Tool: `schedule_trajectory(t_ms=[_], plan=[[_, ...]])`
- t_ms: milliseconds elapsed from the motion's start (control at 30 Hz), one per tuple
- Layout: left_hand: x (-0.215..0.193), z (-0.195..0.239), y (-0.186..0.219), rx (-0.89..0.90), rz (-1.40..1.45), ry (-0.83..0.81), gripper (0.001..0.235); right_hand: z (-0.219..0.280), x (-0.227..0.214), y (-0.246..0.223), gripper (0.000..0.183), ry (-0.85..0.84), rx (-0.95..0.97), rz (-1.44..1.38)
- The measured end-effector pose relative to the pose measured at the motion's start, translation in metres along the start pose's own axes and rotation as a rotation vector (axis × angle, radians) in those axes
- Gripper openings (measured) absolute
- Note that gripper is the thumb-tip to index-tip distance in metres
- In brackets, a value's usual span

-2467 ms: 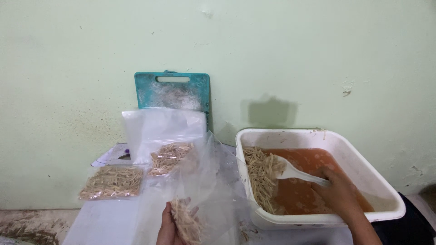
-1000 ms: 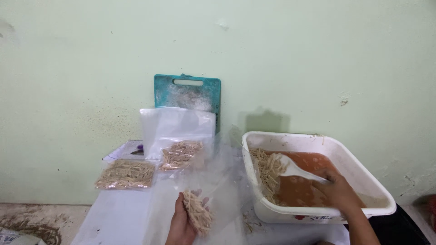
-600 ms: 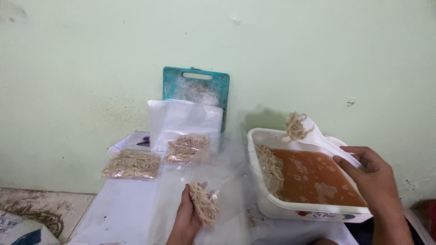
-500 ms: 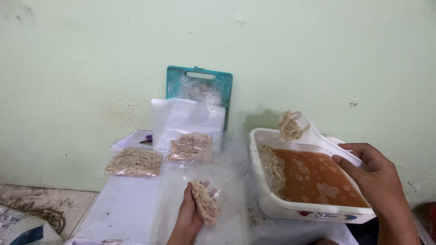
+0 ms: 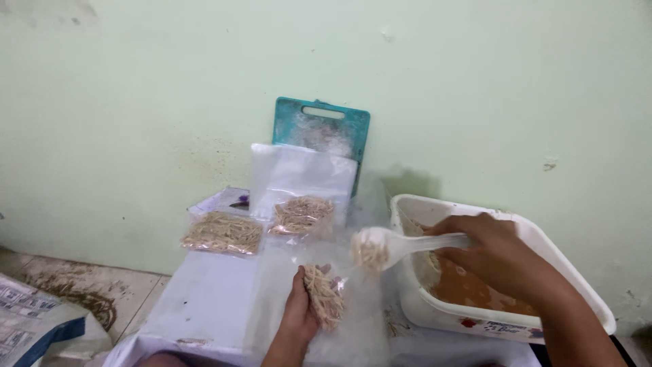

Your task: The person uses a white plastic spoon to scoop shredded food from a white tub containing reddish liquid and places it into a clear plastic bag held open with the other hand. Several sealed bags of the same food are visible on the table.

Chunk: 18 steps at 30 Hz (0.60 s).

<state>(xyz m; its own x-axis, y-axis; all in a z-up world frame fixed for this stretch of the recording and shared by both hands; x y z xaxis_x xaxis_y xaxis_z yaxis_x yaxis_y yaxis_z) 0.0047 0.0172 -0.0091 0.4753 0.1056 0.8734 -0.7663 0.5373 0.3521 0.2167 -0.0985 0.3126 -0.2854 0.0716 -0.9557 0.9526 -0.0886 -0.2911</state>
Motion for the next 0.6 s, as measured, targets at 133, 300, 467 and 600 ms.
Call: schedule_trajectory(t_ms=[133,300,467,600], plan=[[-0.011,-0.009,-0.003,0.052,0.026,-0.063,0.062,-0.037,0.02,-0.014,0.029,-0.268,-0.116,0.085],[-0.007,-0.005,-0.002,0.05,0.059,-0.021,0.055,-0.075,0.066,-0.022,0.033,-0.213,-0.273,0.123],[-0.007,-0.007,0.0,0.024,0.118,-0.09,0.058,-0.084,0.083,-0.034,0.028,-0.047,-0.497,0.1],[0.0,-0.001,0.002,-0.04,0.091,-0.002,0.069,-0.074,0.069,-0.059,0.029,-0.188,-0.403,0.165]])
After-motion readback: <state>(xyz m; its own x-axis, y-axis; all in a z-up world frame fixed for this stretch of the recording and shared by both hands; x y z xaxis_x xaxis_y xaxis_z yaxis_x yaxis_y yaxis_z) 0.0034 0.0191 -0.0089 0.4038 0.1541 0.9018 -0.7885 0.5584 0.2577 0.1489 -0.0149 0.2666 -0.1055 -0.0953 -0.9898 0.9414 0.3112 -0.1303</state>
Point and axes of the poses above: each hand's wrist, its own z-axis away from the middle knuckle, its own x-axis out of the palm, y = z × x, the point moved 2 cm from there along -z, towards the middle knuckle, and after that the axes turned 8 degrees about -x, right-handed, at the moved point
